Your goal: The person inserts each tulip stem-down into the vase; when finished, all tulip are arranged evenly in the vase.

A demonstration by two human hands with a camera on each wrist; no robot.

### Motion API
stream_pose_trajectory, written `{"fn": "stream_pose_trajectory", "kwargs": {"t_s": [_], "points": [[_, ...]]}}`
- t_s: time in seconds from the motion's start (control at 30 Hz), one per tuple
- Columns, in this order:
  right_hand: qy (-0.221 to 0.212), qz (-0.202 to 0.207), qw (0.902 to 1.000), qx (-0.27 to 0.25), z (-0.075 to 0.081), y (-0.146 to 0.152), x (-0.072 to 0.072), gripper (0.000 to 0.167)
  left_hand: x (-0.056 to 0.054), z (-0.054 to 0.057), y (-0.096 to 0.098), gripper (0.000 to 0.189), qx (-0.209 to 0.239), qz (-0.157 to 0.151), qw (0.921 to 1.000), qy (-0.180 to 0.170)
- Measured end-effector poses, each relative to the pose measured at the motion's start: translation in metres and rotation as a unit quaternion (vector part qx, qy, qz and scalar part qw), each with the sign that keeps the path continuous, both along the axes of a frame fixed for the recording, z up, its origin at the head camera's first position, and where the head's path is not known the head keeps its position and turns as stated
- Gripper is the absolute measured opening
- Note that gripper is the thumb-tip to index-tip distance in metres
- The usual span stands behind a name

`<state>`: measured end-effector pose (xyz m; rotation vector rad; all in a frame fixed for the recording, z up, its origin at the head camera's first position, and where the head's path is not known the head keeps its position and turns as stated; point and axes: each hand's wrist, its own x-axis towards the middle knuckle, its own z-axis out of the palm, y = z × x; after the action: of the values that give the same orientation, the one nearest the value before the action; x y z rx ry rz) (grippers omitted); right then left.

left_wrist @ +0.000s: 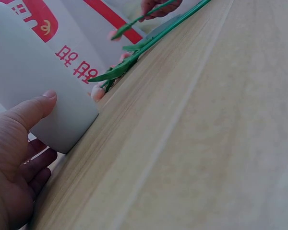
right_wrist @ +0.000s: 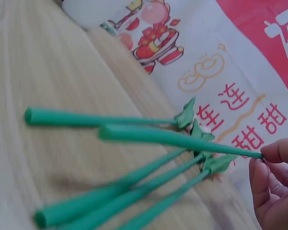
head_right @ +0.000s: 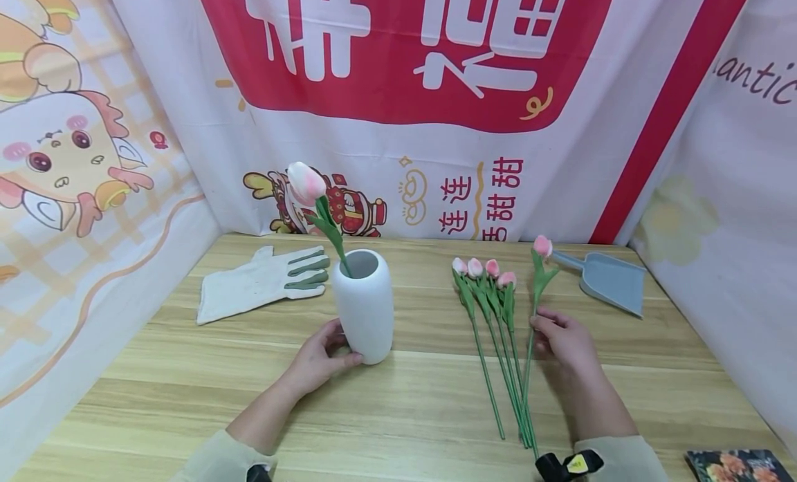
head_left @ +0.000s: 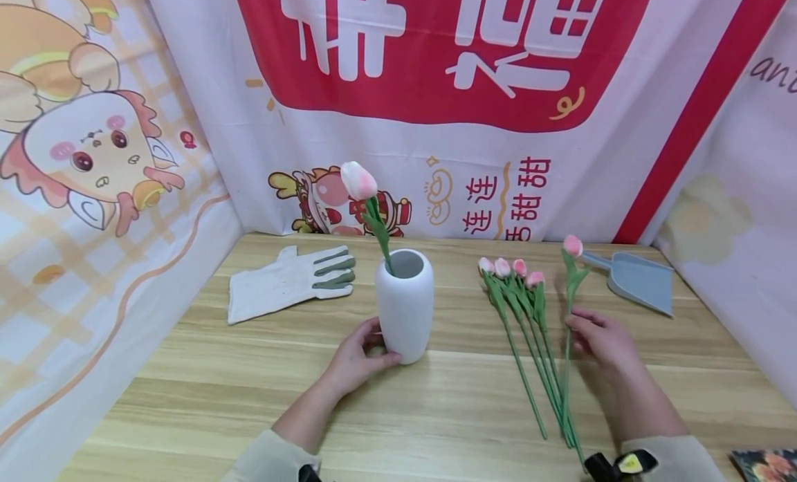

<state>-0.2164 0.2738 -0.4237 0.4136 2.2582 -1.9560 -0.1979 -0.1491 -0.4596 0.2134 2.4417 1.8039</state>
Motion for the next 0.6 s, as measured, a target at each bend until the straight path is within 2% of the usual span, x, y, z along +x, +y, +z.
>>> {"fn": "stream_pose_trajectory", "kwargs": {"t_s": [0.13, 0.27, 0.47, 0.6], "points": [[0.012, -0.007, 0.9983, -0.057, 0.008, -0.008, -0.001, 0.026, -0.001, -0.001, 0.000, 0.068, -0.006, -0.001, 1.0000, 0.000], [0.020, -0.018, 0.9924, -0.120, 0.015, -0.018, -0.002, 0.026, 0.001, 0.000, 0.000, 0.069, -0.010, -0.005, 0.9999, 0.007], [0.039, -0.043, 0.9788, -0.196, 0.030, -0.034, -0.006, 0.026, 0.001, -0.001, -0.001, 0.069, -0.007, -0.007, 0.9999, 0.011], [0.055, -0.076, 0.9655, -0.243, 0.044, -0.050, -0.009, 0.029, 0.001, 0.001, -0.001, 0.070, -0.006, -0.007, 0.9999, 0.007]]}}
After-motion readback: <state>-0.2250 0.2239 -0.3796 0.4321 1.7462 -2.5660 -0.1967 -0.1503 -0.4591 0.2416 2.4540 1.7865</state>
